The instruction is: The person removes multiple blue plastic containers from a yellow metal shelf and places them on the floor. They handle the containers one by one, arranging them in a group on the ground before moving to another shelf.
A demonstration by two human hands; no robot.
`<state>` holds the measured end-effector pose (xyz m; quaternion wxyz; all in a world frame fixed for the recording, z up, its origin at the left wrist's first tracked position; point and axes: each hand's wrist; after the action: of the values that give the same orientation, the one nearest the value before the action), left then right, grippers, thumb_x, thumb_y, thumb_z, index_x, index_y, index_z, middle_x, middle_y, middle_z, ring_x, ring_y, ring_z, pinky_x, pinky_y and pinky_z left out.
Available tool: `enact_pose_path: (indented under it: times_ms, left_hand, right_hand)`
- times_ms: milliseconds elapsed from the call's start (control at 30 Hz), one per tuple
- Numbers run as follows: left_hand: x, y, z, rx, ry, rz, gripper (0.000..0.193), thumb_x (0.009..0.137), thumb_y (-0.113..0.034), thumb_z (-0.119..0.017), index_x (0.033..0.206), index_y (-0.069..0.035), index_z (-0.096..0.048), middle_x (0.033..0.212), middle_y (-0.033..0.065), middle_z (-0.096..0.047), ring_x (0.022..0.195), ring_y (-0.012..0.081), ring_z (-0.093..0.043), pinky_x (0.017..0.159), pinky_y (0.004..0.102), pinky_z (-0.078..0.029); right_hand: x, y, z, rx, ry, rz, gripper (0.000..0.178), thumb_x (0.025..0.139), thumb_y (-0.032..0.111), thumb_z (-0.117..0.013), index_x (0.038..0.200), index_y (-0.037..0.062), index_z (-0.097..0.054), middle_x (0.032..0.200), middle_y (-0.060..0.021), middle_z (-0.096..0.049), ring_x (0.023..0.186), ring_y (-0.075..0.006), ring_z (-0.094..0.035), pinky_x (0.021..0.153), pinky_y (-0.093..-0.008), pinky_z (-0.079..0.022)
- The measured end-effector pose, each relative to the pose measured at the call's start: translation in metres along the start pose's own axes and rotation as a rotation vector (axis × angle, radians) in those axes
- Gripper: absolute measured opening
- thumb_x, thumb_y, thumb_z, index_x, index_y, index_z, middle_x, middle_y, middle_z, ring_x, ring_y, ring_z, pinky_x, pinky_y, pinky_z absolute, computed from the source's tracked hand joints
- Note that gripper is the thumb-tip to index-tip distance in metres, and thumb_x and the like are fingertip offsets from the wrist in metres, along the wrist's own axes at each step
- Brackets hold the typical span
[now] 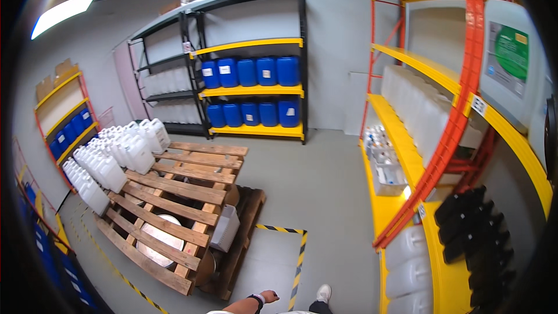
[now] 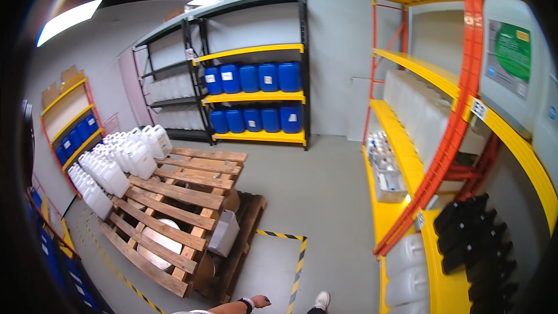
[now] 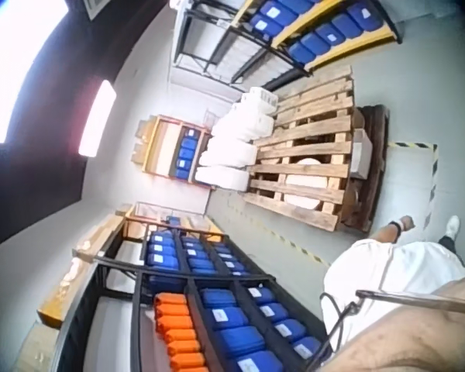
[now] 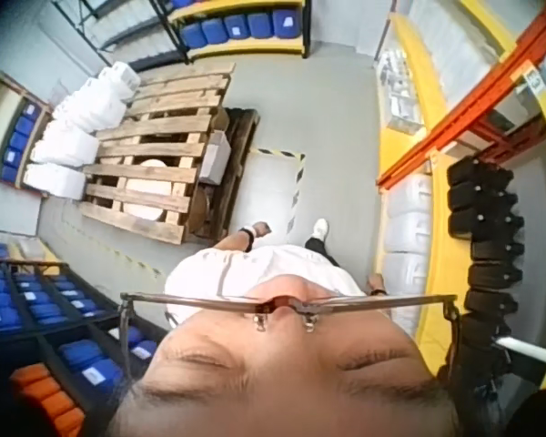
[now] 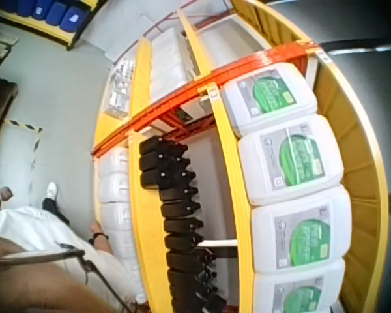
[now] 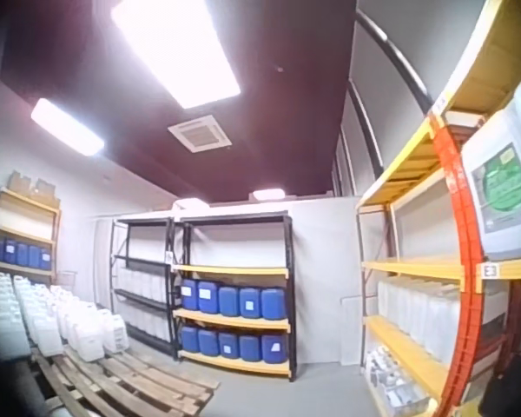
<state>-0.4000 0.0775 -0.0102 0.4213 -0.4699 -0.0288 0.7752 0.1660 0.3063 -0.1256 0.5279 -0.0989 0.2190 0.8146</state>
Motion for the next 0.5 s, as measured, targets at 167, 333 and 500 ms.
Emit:
enact_pose_path:
  times_ms: [167,333,500]
  left_hand:
    - [0.041,-0.041,0.06,-0.129,-0.047,0.09,0.044,0.077,-0.042,-0.048,0.101,-0.007,-0.061,0.104,0.0135,-0.059,0.098,0.0294,-0.054,0.086,0.0367,-0.041]
    - [0.066,-0.041,0.099,-0.147,-0.214,0.162,0.043,0.077,-0.041,-0.049,0.099,-0.007,-0.062,0.1,0.0136,-0.06,0.094,0.0295,-0.056,0.084,0.0366,-0.042]
    - [0.129,-0.1,0.161,-0.446,-0.308,0.068,0.041,0.076,-0.041,-0.052,0.096,-0.007,-0.063,0.098,0.0147,-0.06,0.092,0.0302,-0.056,0.083,0.0367,-0.043]
  right_hand:
    - [0.168,-0.018,0.043,-0.442,-0.015,0.378,0.023,0.072,0.017,-0.045,0.067,0.0011,-0.061,0.074,-0.0216,-0.059,0.07,-0.0375,-0.057,0.061,-0.0438,-0.042]
    - [0.281,0.087,0.128,0.238,0.064,-0.011,0.02,0.073,0.013,-0.044,0.07,-0.0024,-0.056,0.064,-0.0184,-0.055,0.061,-0.0309,-0.053,0.056,-0.0418,-0.04]
    - [0.367,0.126,0.183,0.804,-0.039,-0.103,0.016,0.071,0.009,-0.047,0.071,-0.0043,-0.056,0.065,-0.0172,-0.055,0.063,-0.0247,-0.053,0.055,-0.0398,-0.041]
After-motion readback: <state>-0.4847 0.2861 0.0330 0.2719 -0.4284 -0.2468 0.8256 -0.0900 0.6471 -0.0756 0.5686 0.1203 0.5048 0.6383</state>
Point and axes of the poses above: each hand's wrist, its own x-axis towards the middle knuckle, its own z-axis out of the back of the hand, y = z × x
